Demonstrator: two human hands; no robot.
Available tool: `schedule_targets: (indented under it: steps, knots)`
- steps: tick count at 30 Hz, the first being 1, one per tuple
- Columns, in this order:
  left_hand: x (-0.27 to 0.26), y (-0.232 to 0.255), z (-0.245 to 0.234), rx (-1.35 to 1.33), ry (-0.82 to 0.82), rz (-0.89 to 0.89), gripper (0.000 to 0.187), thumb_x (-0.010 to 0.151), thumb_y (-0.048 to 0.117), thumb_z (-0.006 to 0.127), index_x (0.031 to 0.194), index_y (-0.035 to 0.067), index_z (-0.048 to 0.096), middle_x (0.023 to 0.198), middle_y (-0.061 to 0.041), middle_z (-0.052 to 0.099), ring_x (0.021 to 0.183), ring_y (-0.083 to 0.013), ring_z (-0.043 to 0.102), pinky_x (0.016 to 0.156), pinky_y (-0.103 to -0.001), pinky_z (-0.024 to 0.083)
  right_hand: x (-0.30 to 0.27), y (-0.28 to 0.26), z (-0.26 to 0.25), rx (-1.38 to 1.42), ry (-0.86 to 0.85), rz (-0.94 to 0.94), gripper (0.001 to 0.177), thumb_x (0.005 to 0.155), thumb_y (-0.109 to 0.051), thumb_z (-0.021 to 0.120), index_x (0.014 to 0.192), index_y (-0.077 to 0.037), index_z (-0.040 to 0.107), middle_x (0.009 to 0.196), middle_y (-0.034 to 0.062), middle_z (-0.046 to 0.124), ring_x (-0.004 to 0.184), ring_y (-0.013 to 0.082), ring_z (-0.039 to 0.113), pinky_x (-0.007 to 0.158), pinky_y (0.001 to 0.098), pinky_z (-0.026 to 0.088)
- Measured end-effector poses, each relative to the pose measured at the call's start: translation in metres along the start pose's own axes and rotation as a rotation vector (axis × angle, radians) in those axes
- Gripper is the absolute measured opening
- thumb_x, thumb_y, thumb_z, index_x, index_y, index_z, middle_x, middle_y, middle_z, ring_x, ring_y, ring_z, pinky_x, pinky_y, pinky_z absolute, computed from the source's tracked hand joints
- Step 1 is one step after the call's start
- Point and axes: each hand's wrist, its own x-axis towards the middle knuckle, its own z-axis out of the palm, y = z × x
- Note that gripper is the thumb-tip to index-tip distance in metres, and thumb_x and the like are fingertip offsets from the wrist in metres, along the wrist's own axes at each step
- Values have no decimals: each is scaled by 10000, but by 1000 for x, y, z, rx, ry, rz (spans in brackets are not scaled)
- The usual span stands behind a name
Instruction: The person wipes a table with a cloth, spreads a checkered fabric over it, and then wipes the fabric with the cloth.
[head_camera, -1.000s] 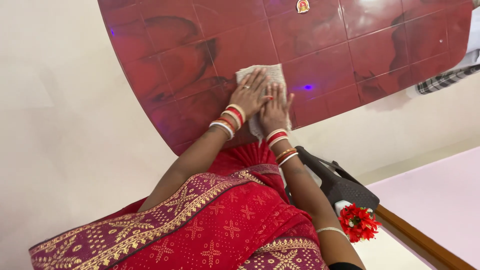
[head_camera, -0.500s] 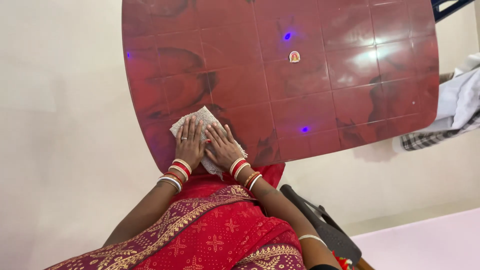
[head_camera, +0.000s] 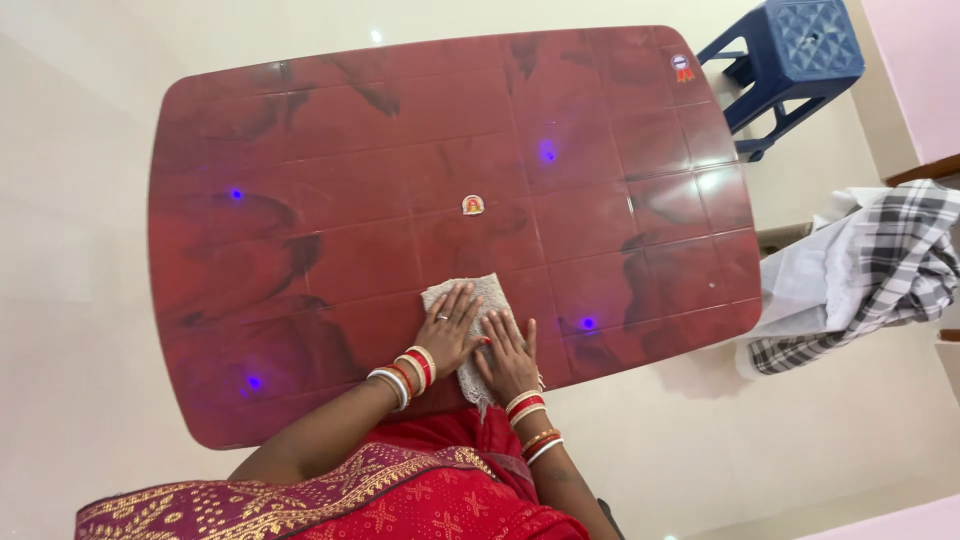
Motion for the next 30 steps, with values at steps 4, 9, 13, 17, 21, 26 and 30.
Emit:
schedule_targets:
  steps: [4,9,13,17,21,26,30]
  knots:
    - [91,76,25,-14,1,117,807,1042,643,206,1645,111,144,1733,-137,23,1599,-268,-33,1273,-466,-4,-25,96,-15,5,52,166,619,1029,-459,415,1570,-158,402,1641,16,388,1557,154,250,1292,547,21]
    - [188,160,52,-55,-58,169,851,1009,694,191,1631,114,168,1729,-122,16,1593,-271,-45,1262,-471,-26,-38,197,-24,-12,87,289,615,1028,-434,430,1562,-129,414,1629,41,414,1553,181,277,1284,556,19]
    - [237,191,59,-89,-103,213,857,995,702,156,1633,129,164,1713,-123,-5,1576,-269,-58,1255,-478,-44,-40,241,-29,-30,134,340,605,1035,-436,448,1553,-125,444,1614,42,451,1542,180,314,1290,555,21]
    - [246,190,47,-266,-113,221,731,1038,594,231,1624,158,207,1699,-128,150,1577,-273,91,1264,-478,66,-30,252,-41,10,83,405,517,996,-459,507,1412,-154,544,1530,19,527,1488,174,379,1268,583,27]
    - [220,166,31,-429,25,253,595,1092,433,330,1604,133,302,1644,-129,379,1561,-272,266,1272,-464,192,-13,248,-45,106,31,457,543,975,-429,551,1416,-112,542,1480,80,535,1454,254,387,1284,561,89]
    - [194,148,20,-507,88,-38,509,1081,383,417,1497,94,471,1500,-134,552,1429,-292,488,1172,-447,382,11,193,-25,59,212,227,588,973,-329,575,1436,30,525,1532,281,459,1496,428,286,1248,523,161]
    - [193,101,5,-1243,12,-488,491,1068,378,462,1432,64,560,1234,-151,678,996,-232,672,872,-382,546,19,145,-28,515,290,234,503,983,-243,584,1447,-53,543,1541,216,483,1488,396,366,1223,526,285]
